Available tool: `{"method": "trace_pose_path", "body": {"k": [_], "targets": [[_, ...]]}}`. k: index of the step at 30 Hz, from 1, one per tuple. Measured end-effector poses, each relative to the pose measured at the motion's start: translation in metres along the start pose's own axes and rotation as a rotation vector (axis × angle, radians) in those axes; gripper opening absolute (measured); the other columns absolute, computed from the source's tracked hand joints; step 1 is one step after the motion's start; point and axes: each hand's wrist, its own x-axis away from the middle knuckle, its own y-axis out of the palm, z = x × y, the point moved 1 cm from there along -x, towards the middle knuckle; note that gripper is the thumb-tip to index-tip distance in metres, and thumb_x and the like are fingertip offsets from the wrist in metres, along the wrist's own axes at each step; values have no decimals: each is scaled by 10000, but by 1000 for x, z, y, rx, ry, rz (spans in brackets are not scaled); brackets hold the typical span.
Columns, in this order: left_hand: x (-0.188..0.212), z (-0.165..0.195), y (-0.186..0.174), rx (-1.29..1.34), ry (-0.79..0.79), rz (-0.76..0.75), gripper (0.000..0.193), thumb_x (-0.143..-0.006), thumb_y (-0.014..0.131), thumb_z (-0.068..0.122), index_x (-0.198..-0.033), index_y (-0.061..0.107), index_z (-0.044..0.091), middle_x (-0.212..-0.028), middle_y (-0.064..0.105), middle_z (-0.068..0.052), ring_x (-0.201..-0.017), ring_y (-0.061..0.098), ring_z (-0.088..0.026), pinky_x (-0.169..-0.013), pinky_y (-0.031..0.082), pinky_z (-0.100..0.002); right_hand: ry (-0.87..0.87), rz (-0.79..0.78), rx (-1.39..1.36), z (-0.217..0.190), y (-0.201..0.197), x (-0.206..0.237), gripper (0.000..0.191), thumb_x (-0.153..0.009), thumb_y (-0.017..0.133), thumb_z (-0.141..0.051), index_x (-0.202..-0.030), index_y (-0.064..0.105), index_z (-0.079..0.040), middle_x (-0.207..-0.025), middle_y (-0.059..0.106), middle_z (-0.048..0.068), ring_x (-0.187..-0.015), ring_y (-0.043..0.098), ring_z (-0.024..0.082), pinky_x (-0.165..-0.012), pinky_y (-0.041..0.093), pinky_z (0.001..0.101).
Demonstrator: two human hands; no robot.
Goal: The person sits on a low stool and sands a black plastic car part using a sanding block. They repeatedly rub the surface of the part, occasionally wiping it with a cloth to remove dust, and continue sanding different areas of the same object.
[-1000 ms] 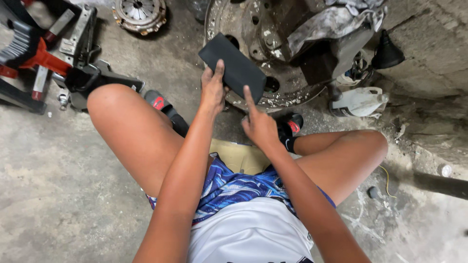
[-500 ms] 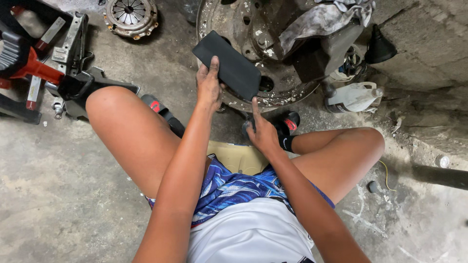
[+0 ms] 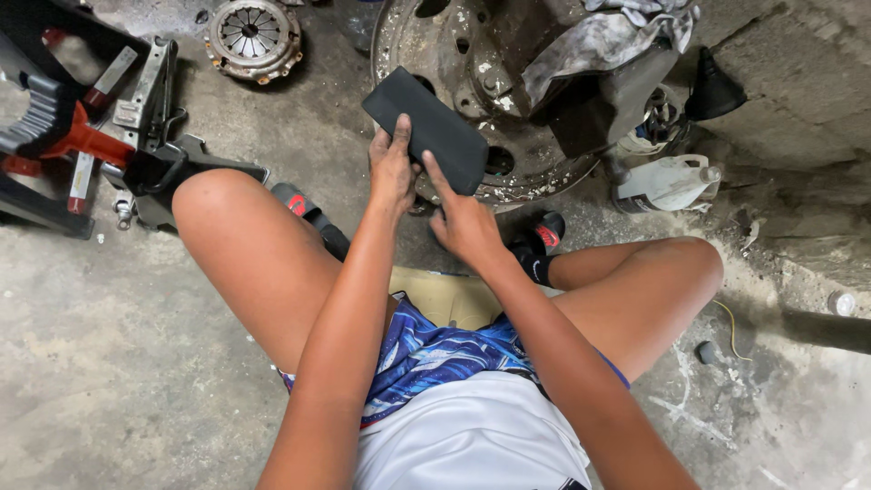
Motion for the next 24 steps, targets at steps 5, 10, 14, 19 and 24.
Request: {"method": "trace_pose_path", "body": {"k": [5,10,14,19,24], "targets": [[7,9,4,63,-44,-25,360,-1013,608,287,-1284,589,52,-1101,698,-33,-917,710,-114,-742,637,-263,7,15,-25,-17,-1,-12,1036,-801,660,-111,-1638,103,-360,-831,708,278,-744,692,490,-741,561,569],[8,8,3,13,-7,-34,356,-1020,630,314,-1254,616,46,-1038,693,-32,-823,659,-109,-591,524,-254,16,14,-7,-9,-7,4,1002,-837,655,-125,-1640,99,-348,-816,713,268,-743,695,482,-748,561,562],[2,2,1,19,-7,-45,339,-1016,641,330,-1206,616,50,-1027,695,-21,-821,673,-107,-572,534,-261,40,27,-24,7,-9,26,1008,-830,647,-108,-1648,97,-319,-806,706,265,-724,689,473,-725,549,561],[1,1,0,-24,-8,-38,358,-1006,641,362,-1209,614,68,-1025,703,-19,-794,670,-103,-532,503,-245,19,84,-84,20,0,42,997,-841,635,-98,-1662,82,-214,-822,693,266,-716,684,468,-700,542,550],[1,3,1,-11,-3,-33,354,-991,647,366,-1211,620,89,-1029,701,3,-822,678,-81,-553,516,-242,72,141,-107,29,14,51,994,-840,635,-95,-1660,86,-207,-764,680,236,-683,670,452,-679,532,542]]}}
